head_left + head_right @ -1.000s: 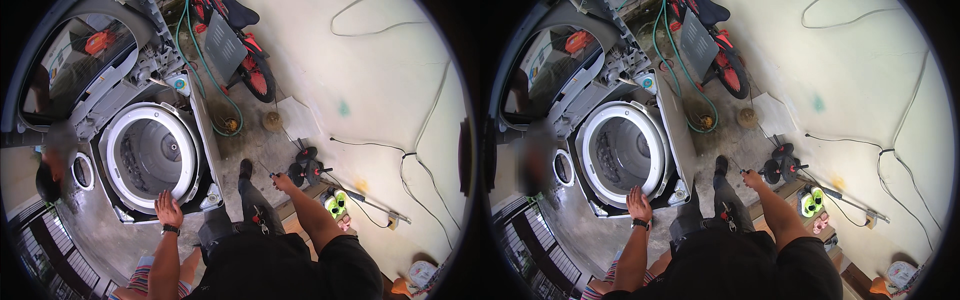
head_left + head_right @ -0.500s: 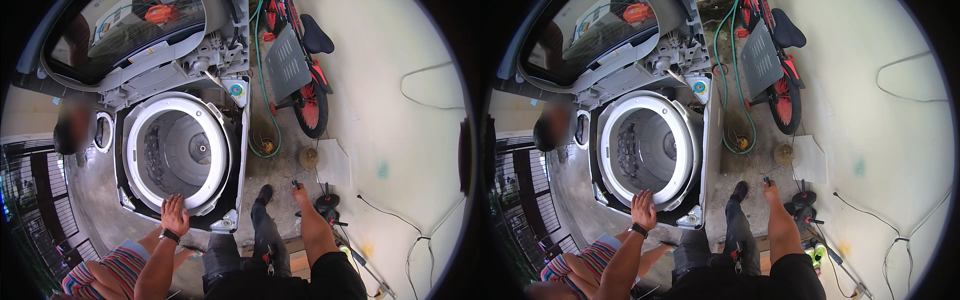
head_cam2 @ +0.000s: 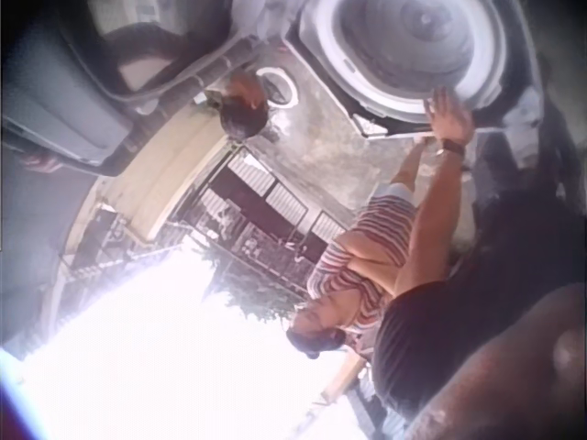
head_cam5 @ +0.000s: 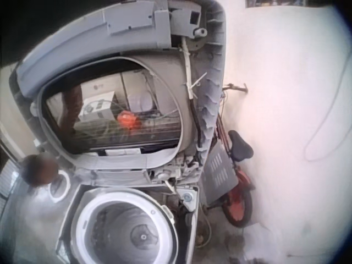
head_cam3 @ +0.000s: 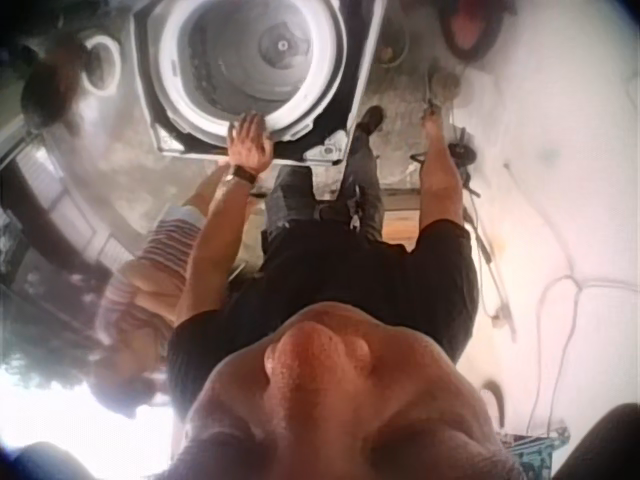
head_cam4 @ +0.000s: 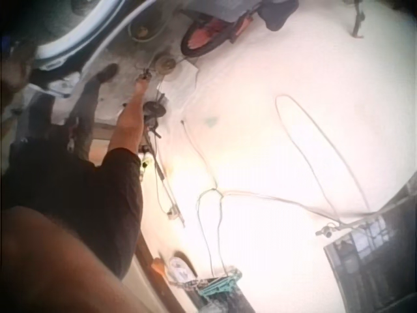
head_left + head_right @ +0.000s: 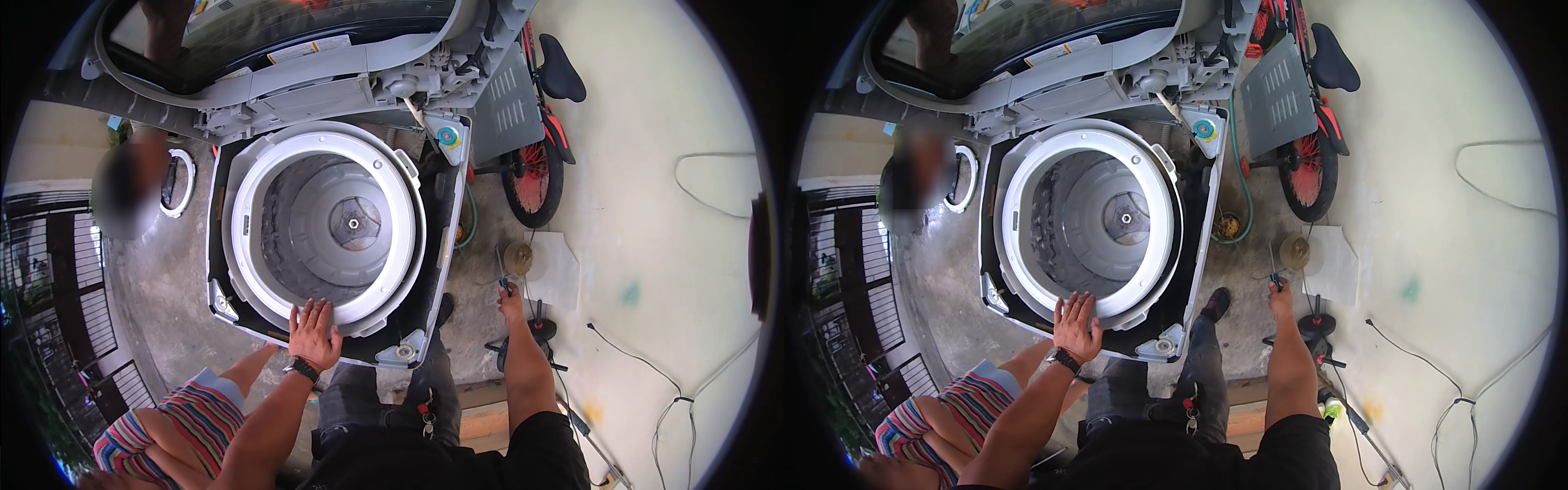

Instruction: The person disassembles the inner components of a washing machine by hand and with a screwdriver, removes the agitator plate, and uses a metal rod to pry or leverage internal components while another person assists.

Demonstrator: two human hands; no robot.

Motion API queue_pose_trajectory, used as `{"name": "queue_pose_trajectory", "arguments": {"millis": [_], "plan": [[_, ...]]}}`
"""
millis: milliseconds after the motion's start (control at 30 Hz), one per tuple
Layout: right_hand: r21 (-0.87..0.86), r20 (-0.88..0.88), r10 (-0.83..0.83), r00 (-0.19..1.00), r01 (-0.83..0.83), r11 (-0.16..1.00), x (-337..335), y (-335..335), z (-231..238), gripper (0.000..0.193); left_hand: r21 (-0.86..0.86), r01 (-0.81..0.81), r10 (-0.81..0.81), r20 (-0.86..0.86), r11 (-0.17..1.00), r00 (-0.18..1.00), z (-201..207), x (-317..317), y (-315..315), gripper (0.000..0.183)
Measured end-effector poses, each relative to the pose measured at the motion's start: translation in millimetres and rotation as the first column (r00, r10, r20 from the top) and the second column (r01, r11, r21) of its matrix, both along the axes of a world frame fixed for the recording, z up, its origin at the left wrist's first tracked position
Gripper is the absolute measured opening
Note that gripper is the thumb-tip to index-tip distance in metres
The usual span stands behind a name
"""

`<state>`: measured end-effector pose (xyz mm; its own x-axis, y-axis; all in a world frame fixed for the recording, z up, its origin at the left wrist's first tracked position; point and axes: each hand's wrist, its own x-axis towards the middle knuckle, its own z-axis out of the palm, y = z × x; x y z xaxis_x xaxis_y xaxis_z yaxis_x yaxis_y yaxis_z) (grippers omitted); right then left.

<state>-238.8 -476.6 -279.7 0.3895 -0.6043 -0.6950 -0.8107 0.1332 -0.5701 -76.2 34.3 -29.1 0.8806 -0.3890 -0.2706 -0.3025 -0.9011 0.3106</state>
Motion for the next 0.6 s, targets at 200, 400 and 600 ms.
{"name": "queue_pose_trajectory", "arguments": {"millis": [200,400,600], "plan": [[0.004,-0.001,-0.006,1.000,0.006,1.000,8,12,-6,0.045,-0.019,-0.005,0.005,0.013,1.000,1.000,-2,1,2,0.055],[0.059,-0.088,0.039,0.995,-0.034,0.998,15,10,-12,0.044,-0.029,-0.011,0.011,0.003,1.000,1.000,-1,3,3,0.054],[0.162,-0.109,-0.041,0.993,0.059,0.985,21,24,-7,0.045,-0.006,-0.004,0.004,-0.006,1.000,1.000,6,5,-1,0.055]]}}
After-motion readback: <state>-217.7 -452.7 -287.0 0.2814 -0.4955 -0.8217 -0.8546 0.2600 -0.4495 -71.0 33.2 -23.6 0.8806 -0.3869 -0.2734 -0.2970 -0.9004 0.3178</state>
